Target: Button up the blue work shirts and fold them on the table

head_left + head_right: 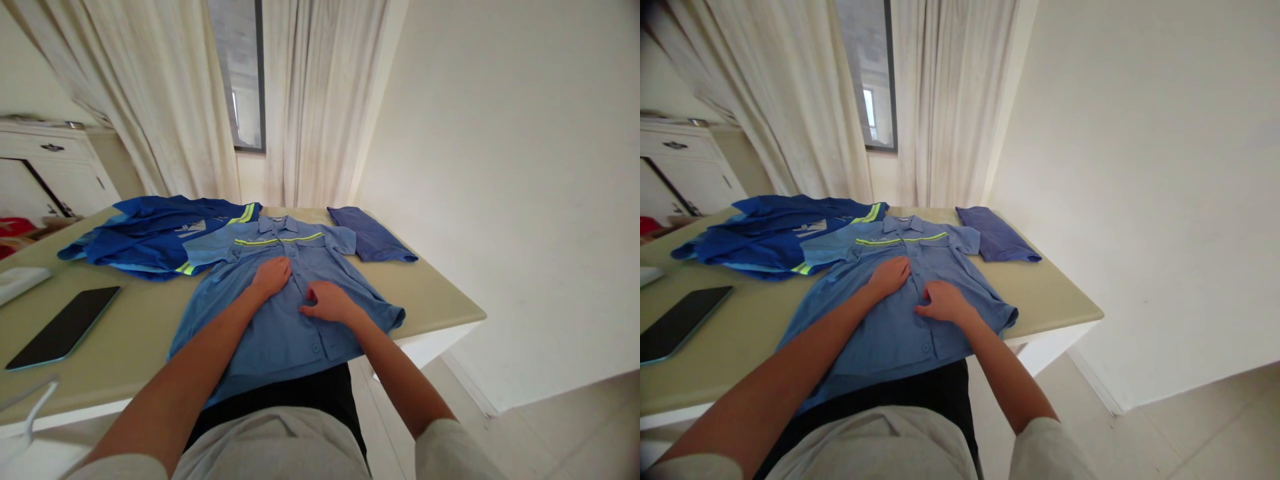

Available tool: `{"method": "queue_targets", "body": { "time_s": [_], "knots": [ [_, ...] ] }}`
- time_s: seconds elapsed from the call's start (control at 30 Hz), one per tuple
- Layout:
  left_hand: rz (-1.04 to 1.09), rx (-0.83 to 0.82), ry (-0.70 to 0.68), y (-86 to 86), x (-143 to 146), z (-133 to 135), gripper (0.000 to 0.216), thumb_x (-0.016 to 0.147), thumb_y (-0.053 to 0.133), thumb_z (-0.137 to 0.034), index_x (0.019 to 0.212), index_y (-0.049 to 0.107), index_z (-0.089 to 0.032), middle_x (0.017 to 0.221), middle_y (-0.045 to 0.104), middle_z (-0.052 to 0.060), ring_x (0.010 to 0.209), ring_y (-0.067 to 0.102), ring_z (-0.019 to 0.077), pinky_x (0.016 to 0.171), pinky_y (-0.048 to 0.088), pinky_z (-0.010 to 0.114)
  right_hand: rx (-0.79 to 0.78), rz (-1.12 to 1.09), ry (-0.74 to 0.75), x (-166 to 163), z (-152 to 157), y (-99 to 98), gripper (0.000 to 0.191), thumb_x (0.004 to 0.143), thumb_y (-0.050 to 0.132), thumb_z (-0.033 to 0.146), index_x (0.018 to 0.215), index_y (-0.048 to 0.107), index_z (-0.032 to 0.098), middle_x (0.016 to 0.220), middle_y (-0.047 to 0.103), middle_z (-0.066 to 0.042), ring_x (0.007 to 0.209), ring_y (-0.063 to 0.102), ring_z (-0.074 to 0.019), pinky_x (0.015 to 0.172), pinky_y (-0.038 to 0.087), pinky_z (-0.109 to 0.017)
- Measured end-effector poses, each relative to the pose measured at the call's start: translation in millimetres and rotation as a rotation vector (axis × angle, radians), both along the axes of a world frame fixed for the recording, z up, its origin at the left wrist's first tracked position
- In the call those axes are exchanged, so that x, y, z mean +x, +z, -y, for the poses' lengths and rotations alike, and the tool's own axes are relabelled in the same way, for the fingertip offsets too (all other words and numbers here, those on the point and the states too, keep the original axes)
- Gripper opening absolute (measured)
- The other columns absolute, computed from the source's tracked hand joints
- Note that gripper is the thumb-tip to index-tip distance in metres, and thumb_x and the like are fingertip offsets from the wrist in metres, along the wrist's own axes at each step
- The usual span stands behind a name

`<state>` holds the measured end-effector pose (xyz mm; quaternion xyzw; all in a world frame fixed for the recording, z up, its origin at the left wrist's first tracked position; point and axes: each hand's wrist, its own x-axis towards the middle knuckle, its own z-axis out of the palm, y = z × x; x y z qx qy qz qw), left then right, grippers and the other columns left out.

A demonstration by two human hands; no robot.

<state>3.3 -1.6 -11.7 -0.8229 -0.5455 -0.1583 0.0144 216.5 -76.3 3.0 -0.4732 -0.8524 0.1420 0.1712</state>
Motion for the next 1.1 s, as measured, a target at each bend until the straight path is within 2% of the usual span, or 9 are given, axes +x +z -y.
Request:
{"method": "queue_targets", "body": {
  "time_s": [0.1,0.2,0.37,0.47,0.53,0.67,0.8,0.9,1.1],
  "knots": [
    [-0.036,-0.001,0.024,2.5,11.3,14.4,0.028,0.096,0.043,-0.012,0.110,0.067,-0.017,0.117,0.069,0.016,0.106,0.065,0.0275,0.088,0.049,0.038,0.027,-0.146,0.006,8.0,11.5,-10.8,0.020,0.078,0.080,0.025,0.093,0.068,0.019,0.088,0.066,-0.003,0.079,0.059,-0.0183,0.072,0.042,-0.028],
    [0.094,0.024,-0.033,3.4,16.2,36.7,0.023,0.099,0.044,-0.018,0.110,0.065,-0.019,0.115,0.069,0.014,0.103,0.065,0.0254,0.086,0.049,0.036,0.008,-0.273,0.035,11.6,13.1,-16.2,0.020,0.076,0.073,0.013,0.095,0.070,0.018,0.087,0.066,-0.001,0.079,0.060,-0.0168,0.074,0.044,-0.027],
    [0.356,-0.170,-0.335,1.7,10.8,63.2,0.030,0.101,0.048,-0.038,0.082,0.062,-0.021,0.079,0.066,0.003,0.074,0.061,0.0186,0.070,0.044,0.032,0.006,-0.338,0.017,9.7,14.0,-16.0,0.021,0.075,0.068,0.008,0.093,0.070,0.018,0.079,0.065,0.002,0.072,0.058,-0.0150,0.070,0.042,-0.025],
    [0.369,-0.270,-0.456,0.1,9.3,67.3,0.022,0.095,0.057,-0.037,0.081,0.064,-0.021,0.077,0.066,0.001,0.070,0.059,0.0168,0.066,0.041,0.030,0.020,-0.353,-0.003,9.1,13.6,-15.7,0.013,0.079,0.064,0.008,0.086,0.069,0.019,0.076,0.064,0.002,0.070,0.056,-0.0143,0.068,0.039,-0.025],
    [0.380,-0.289,-0.468,-0.3,10.2,68.0,0.016,0.092,0.062,-0.037,0.089,0.066,-0.021,0.080,0.068,0.001,0.072,0.060,0.0169,0.066,0.041,0.030,0.018,-0.377,-0.045,9.5,12.4,-15.6,0.015,0.081,0.060,0.006,0.083,0.067,0.019,0.074,0.064,0.002,0.069,0.055,-0.0137,0.067,0.038,-0.024],
    [0.413,-0.322,-0.444,0.6,11.1,67.2,0.024,0.093,0.062,-0.042,0.102,0.067,-0.021,0.079,0.067,0.000,0.069,0.059,0.0165,0.064,0.039,0.030,0.005,-0.412,-0.090,10.8,11.1,-14.7,0.016,0.083,0.058,0.005,0.086,0.066,0.019,0.072,0.062,0.004,0.065,0.053,-0.0127,0.065,0.038,-0.024],
    [0.436,-0.417,-0.491,-0.2,7.7,61.6,0.021,0.087,0.068,-0.038,0.096,0.072,-0.019,0.075,0.065,-0.001,0.066,0.056,0.0152,0.062,0.038,0.029,-0.020,-0.312,-0.070,12.1,19.9,-11.3,0.011,0.083,0.067,0.011,0.092,0.066,0.019,0.074,0.063,0.004,0.067,0.055,-0.0134,0.065,0.039,-0.024],
    [0.481,-0.515,-0.498,-3.3,5.6,56.1,0.024,0.082,0.075,-0.040,0.092,0.071,-0.018,0.074,0.064,-0.001,0.065,0.056,0.0149,0.060,0.039,0.028,0.039,-0.186,-0.074,12.0,33.6,-8.2,0.018,0.079,0.077,0.018,0.094,0.067,0.019,0.087,0.066,-0.001,0.079,0.059,-0.0169,0.073,0.043,-0.027],
    [0.463,-0.471,-0.482,-6.6,6.5,55.7,0.026,0.084,0.073,-0.045,0.082,0.069,-0.019,0.071,0.065,0.000,0.065,0.057,0.0154,0.060,0.039,0.028,0.139,-0.148,-0.209,4.7,50.3,-13.0,0.009,0.083,0.072,0.018,0.092,0.069,0.019,0.093,0.069,-0.005,0.090,0.063,-0.0210,0.082,0.046,-0.029]
  ]
}}
